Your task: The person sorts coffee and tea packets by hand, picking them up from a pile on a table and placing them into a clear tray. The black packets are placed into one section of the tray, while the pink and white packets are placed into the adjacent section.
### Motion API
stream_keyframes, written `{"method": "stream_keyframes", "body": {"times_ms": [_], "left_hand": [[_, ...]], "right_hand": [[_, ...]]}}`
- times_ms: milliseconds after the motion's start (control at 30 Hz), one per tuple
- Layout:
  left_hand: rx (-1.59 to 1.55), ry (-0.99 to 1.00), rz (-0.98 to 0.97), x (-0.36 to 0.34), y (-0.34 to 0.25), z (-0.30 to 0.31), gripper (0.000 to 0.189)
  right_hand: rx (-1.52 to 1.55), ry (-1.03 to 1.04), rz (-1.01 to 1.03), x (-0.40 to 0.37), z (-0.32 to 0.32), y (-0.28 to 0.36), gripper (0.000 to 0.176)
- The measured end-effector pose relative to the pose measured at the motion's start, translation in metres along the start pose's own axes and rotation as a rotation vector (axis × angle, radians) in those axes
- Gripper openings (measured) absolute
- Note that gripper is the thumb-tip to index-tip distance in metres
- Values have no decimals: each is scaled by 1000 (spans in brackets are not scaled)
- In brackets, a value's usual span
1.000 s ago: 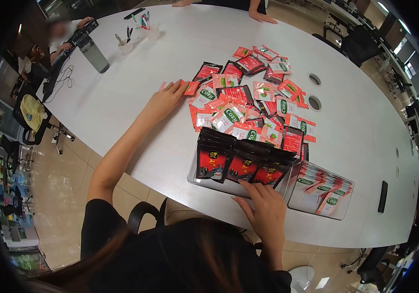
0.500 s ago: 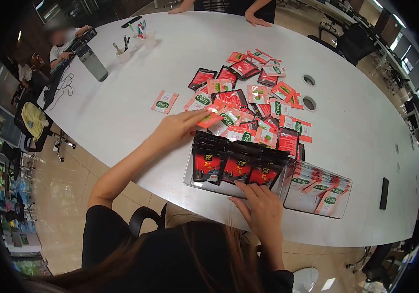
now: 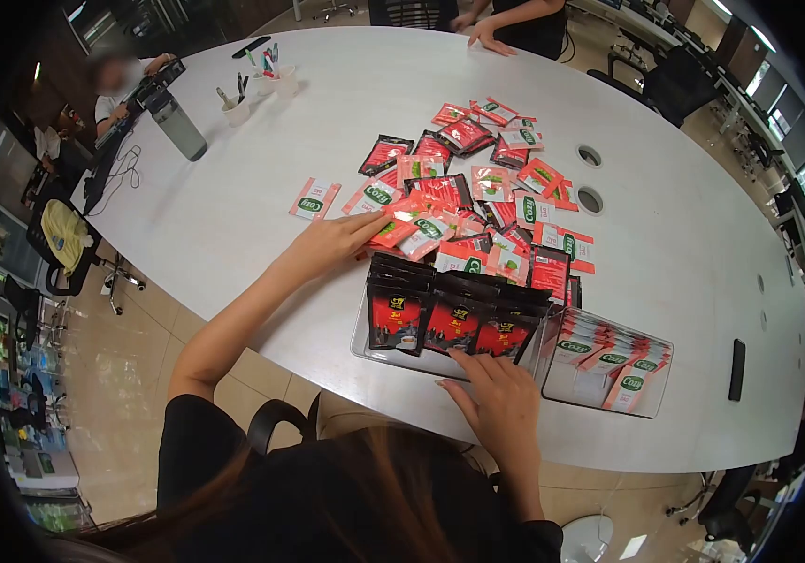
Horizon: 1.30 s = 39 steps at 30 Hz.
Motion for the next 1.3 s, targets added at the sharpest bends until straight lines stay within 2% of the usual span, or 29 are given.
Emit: {"method": "stream_keyframes", "body": {"times_ms": [100,200,233,433,533,667,767,833,867,900,967,1000,1100,1200,1300], "left_hand": [[-91,11,126,-1,5,18,48],[-429,-245,261,-9,11,23,34],[-505,-272,332,-13,14,24,32],[-1083,-407,713,-28,9,42,26],[-1202,-477,748,-28,-9,59,27],[-1263,-514,608,-32,-57,82,30],[-1178,-477,470,-43,-102,78,32],[-675,-514,65,-45,-130,78,41],[-738,-482,-54,-33,-146,81,42],[-674,-521,-4,-33,-161,82,37],[-615,-550,-68,-31,-176,77,36],[-638,-554,-76,-30,-181,74,36],[-674,-549,-82,-31,-190,62,35],[-733,-499,-82,-35,-192,54,36],[-863,-546,-81,-36,-193,40,35]], "right_hand": [[-8,-10,6,-1,0,0,37],[-5,5,-4,0,1,0,36],[1,17,-16,1,2,1,35],[15,26,-36,1,3,4,34],[26,-17,-7,0,3,2,34],[234,-158,19,-1,4,5,34],[332,-298,141,4,18,19,40],[525,-385,22,-4,26,29,42],[624,-432,-28,-8,28,33,43],[690,-487,-53,-10,28,34,43],[830,-594,-80,-12,25,36,44],[888,-667,-97,-12,24,36,37],[717,-473,-47,-20,34,26,32],[611,-458,-111,-28,38,19,28],[809,-480,-225,-38,43,4,24]]}}
Point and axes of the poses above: each hand's wrist, its own x-axis towards the middle knuckle, its own z-axis out of the back of the hand, y = z × x, the point moved 1 cm from there along x, towards the middle knuckle, and after that the axes turned 3 degrees about x, right-handed, at the moved point
